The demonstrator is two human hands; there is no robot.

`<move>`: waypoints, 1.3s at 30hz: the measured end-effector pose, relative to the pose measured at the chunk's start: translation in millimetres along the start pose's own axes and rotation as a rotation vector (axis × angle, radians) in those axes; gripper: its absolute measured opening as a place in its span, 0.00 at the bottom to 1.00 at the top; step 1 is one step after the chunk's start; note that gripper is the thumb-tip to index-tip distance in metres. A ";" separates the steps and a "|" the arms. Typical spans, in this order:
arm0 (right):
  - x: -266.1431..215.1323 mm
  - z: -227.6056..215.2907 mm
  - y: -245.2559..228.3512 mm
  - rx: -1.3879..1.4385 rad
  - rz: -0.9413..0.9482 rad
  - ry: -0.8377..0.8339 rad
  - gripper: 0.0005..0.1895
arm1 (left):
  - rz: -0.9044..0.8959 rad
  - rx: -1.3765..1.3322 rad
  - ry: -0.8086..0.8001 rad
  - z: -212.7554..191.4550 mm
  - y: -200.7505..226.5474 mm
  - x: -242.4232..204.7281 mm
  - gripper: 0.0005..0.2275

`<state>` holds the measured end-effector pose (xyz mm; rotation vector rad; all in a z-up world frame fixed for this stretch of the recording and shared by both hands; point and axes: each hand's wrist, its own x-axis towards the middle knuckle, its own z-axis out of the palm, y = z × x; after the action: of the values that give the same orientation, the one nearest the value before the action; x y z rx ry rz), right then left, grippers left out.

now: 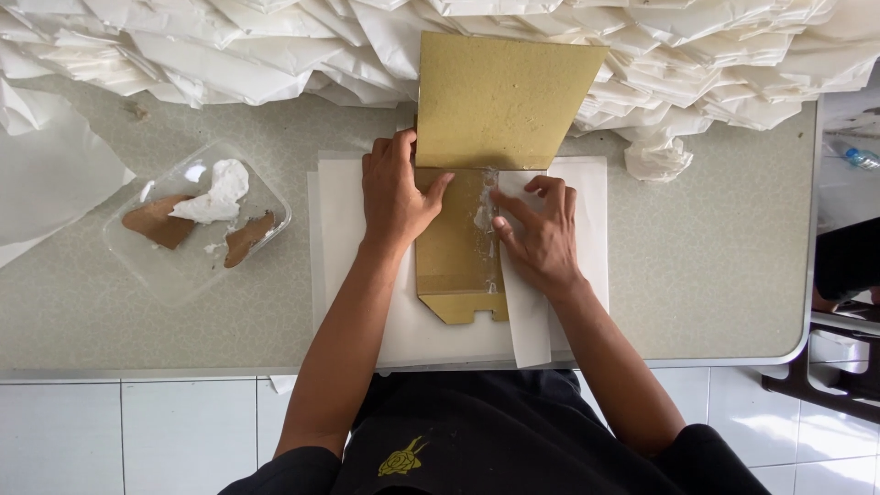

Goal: The person repeatedly places white paper sheets into a yellow cardboard folder, folds the paper over the folder, and smooths the crease. The person continues this process with multiple sheets, stacking them on the table.

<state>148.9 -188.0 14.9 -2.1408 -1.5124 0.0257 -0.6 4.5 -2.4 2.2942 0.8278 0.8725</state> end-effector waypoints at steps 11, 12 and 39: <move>-3.9 1.3 4.5 -0.028 -0.040 0.070 0.23 | -0.010 0.010 0.001 0.5 1.7 -0.2 0.28; -12.5 7.6 12.4 0.032 -0.025 0.081 0.25 | -0.019 0.004 -0.004 0.2 2.6 -1.6 0.28; 16.5 -4.1 5.4 0.210 -0.349 0.052 0.27 | -0.053 -0.012 -0.001 7.6 -8.9 -1.8 0.31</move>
<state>161.1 -176.4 20.7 -1.6818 -1.7485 0.0063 0.8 7.1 -13.8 2.2519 0.8763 0.8505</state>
